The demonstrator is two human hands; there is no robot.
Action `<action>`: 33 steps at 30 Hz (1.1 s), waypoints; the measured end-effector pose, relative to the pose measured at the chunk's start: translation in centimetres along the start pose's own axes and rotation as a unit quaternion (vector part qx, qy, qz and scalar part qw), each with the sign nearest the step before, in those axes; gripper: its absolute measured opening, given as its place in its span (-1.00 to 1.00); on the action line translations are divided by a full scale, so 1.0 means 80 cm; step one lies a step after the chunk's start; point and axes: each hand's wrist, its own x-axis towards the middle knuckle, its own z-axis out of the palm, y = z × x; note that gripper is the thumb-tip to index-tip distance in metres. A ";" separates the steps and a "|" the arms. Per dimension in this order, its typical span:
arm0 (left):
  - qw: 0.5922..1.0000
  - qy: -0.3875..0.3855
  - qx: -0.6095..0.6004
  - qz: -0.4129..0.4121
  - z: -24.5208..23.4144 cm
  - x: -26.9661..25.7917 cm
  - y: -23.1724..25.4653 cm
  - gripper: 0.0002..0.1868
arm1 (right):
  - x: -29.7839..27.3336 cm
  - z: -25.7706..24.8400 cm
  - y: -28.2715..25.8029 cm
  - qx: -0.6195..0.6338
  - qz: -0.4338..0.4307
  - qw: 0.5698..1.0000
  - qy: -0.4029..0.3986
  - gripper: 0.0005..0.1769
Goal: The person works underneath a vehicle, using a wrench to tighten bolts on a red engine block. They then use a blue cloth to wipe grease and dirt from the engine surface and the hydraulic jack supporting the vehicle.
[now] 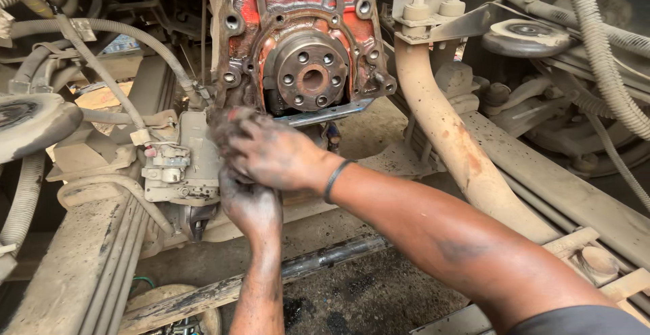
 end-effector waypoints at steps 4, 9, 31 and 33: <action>0.998 -0.008 0.010 0.069 -0.007 -0.005 0.018 -0.66 | -0.012 -0.062 0.060 -0.041 0.034 0.991 0.124 -0.87; 0.998 -0.002 0.005 0.060 0.004 0.003 0.022 -0.63 | 0.025 -0.118 0.122 -0.148 0.208 0.944 0.210 -0.61; 0.999 -0.016 -0.025 0.044 0.029 -0.014 0.010 -0.66 | -0.088 -0.173 0.162 0.073 0.398 0.912 0.063 -0.71; 0.999 -0.012 -0.023 0.037 0.037 -0.018 0.008 -0.66 | -0.083 -0.170 0.166 0.066 0.402 0.905 0.124 -0.72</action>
